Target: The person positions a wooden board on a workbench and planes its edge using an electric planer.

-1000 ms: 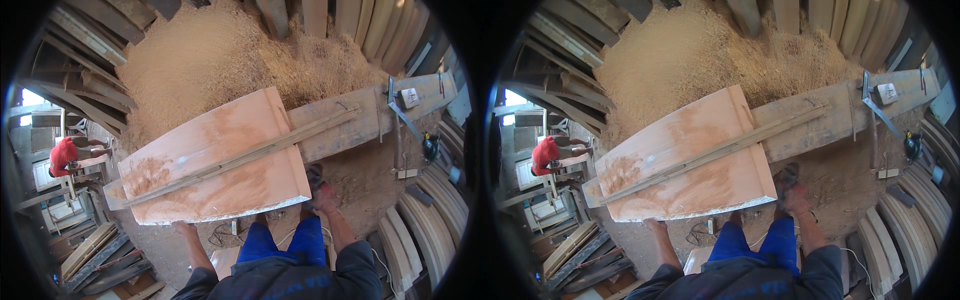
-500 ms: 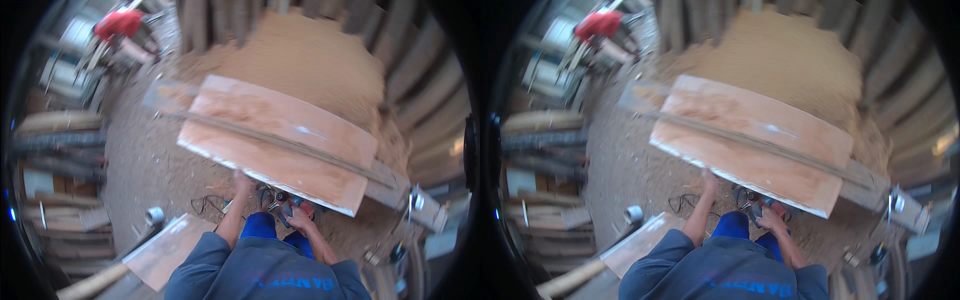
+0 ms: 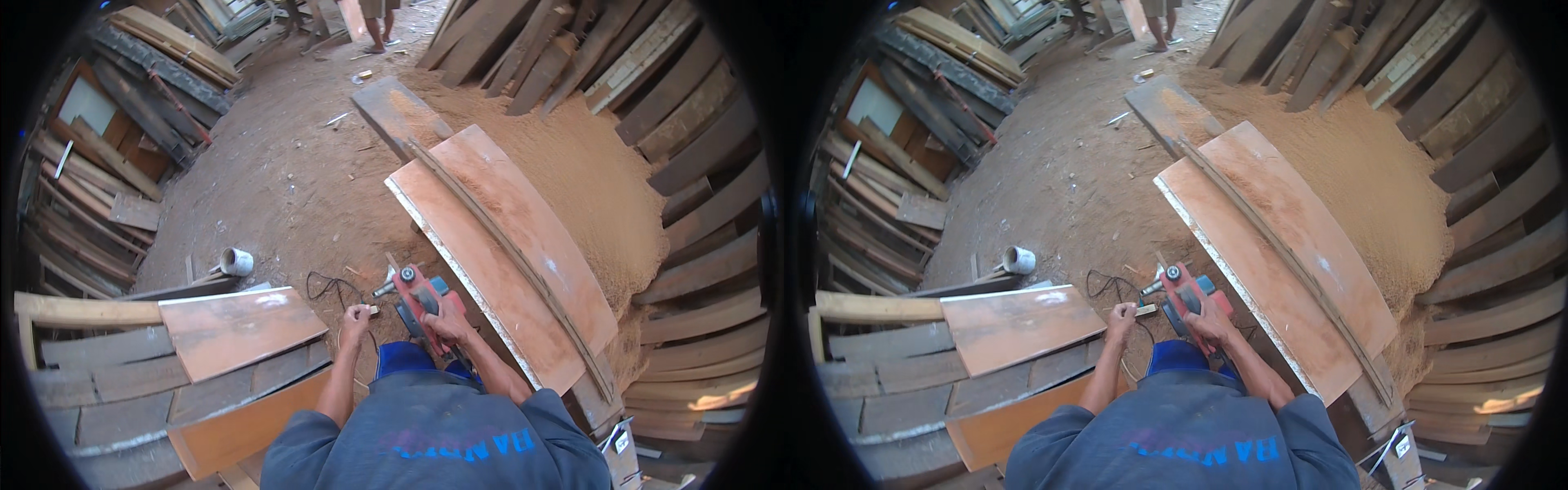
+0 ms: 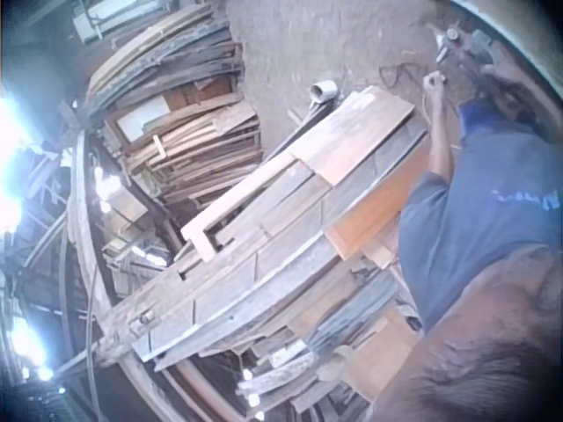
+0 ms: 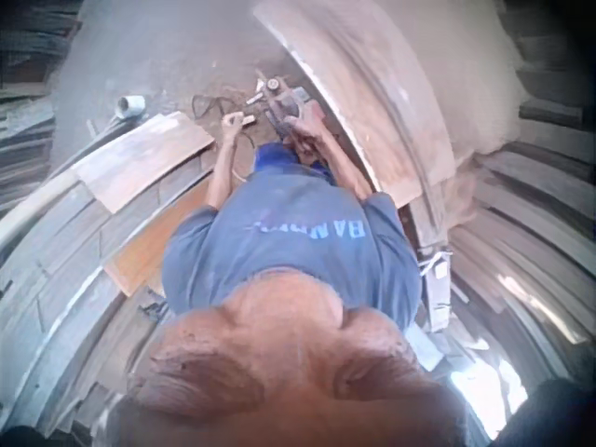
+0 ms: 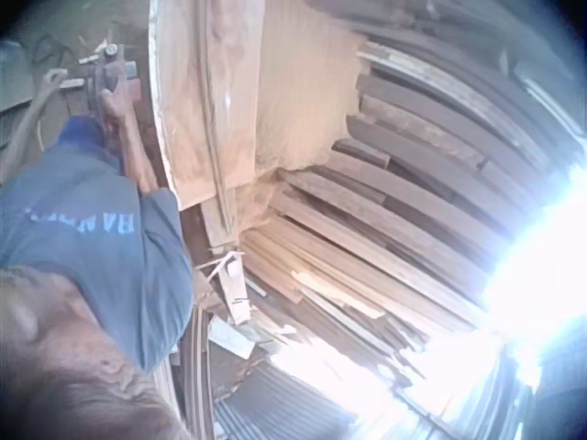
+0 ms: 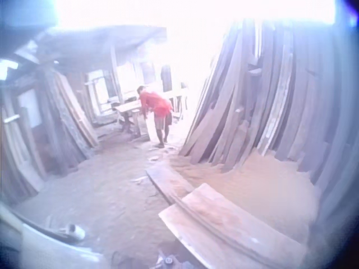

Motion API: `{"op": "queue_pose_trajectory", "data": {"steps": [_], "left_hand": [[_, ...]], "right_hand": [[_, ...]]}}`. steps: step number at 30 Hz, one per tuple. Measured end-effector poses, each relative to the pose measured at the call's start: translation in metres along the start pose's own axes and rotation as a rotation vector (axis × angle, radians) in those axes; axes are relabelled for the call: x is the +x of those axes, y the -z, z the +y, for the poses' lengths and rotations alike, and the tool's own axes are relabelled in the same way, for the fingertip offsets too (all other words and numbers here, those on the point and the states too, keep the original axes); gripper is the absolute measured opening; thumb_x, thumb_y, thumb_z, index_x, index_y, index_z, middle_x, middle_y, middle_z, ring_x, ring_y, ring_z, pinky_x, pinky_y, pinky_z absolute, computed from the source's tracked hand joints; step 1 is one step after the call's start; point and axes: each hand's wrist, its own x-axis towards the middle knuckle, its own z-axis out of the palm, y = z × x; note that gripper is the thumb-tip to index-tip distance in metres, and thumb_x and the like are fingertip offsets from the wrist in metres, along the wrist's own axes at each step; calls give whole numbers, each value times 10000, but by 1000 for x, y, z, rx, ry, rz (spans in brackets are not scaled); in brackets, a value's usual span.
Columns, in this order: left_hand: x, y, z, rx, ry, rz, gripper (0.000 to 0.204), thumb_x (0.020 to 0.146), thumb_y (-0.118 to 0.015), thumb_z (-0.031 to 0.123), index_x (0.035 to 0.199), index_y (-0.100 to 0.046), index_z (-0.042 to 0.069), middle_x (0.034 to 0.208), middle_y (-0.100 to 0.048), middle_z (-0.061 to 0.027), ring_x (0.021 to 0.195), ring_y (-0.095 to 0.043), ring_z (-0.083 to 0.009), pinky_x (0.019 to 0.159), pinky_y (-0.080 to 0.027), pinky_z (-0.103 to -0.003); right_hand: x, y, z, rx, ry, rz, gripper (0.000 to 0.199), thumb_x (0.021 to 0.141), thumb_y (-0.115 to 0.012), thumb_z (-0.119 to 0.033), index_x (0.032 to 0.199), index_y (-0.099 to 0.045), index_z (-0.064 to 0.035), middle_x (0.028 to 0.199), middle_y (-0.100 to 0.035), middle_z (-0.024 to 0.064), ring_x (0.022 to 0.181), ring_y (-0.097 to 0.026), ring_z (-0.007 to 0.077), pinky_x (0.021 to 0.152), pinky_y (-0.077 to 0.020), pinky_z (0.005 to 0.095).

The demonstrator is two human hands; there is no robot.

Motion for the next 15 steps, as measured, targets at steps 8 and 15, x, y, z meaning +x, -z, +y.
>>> {"op": "queue_pose_trajectory", "data": {"steps": [8,15], "left_hand": [[-77,-92,67,-316,-381,-77,739,932,-749,430,1449,-527,-48,1268,-634,-231,1226,-615,-307,1015,-499,-416],[-50,-125,127,-40,-421,117,647,919,-791,329,1430,-561,7,1192,-660,-169,1078,-665,-257,900,-549,-383]], "right_hand": [[-12,23,-55,-149,223,129,520,1002,-572,-384,1297,-582,43,844,-680,182,740,-682,279,688,-540,438],[32,58,-68,-111,223,171,447,1010,-578,-404,1045,-624,39,802,-660,145,675,-635,240,637,-515,402]]}}
